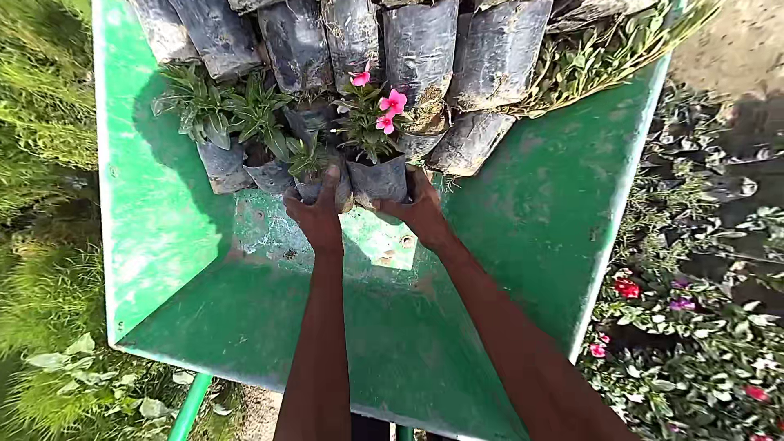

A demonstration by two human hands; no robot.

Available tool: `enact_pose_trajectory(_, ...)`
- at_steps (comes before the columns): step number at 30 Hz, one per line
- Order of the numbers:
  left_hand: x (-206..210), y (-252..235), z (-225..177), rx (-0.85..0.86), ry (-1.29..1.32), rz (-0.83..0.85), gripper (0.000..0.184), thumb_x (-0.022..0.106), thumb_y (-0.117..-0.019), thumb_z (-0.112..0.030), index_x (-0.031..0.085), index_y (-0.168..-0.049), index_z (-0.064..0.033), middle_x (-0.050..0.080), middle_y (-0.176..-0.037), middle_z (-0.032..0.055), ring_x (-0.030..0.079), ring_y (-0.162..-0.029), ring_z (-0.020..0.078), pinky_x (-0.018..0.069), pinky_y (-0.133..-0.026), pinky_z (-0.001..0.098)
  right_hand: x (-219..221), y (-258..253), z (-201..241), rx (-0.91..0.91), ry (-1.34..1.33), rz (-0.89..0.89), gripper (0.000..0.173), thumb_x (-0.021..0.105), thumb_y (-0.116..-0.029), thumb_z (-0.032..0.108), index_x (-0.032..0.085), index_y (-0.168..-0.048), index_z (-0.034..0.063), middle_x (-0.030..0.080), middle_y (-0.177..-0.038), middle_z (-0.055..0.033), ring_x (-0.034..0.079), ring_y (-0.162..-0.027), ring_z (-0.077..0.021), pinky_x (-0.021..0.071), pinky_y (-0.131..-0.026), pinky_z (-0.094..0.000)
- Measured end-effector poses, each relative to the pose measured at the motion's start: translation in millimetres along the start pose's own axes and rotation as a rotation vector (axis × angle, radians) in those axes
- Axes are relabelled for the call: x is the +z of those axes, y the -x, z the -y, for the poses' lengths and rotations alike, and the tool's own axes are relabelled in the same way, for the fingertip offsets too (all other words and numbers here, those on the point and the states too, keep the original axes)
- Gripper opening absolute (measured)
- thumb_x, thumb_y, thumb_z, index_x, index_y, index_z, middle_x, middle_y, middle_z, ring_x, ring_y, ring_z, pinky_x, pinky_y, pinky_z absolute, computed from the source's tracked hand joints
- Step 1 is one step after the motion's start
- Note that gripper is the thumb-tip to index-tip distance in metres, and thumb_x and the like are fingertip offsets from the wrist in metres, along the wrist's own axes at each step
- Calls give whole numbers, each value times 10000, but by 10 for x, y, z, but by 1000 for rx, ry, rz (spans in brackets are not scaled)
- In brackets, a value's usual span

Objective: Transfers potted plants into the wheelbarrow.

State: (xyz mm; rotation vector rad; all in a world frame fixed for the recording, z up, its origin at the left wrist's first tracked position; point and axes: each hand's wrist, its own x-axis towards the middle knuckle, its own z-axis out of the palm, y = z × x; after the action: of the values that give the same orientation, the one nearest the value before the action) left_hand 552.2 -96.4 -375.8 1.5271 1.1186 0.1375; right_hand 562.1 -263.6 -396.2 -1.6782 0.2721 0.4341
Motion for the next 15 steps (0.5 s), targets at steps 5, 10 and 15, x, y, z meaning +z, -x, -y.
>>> enact_pose_trajectory(5, 63, 11, -182, -111, 22, 13, 1035, 880, -771, -504, 280, -1501, -80, 497, -1390, 255, 585, -1202, 362, 561, -921, 555, 130, -107, 53, 80, 39, -51, 918, 858, -719, 344, 356, -1444, 92, 586, -1287, -162, 627, -1145, -250, 555, -943, -466)
enact_pose_trajectory(10, 147, -36, -313, -123, -159, -127, 1029, 938, -705, -453, 373, -1458, -36, 483, -1379, 299, 536, -1223, 431, 516, -936, 600, 29, -38, 197, 145, 295, -18, 958, 922, -708, 468, 431, -1470, 158, 602, -1328, -209, 594, -1214, -380, 486, -988, -614)
enact_pose_trajectory(15, 242, 1, -379, -1, -291, -198, 1013, 948, -673, -461, 419, -1433, -50, 461, -1405, 281, 513, -1242, 427, 492, -971, 571, 17, 30, -79, 102, 106, -21, 917, 906, -731, 405, 424, -1452, 109, 665, -1240, -124, 670, -1131, -235, 563, -970, -496)
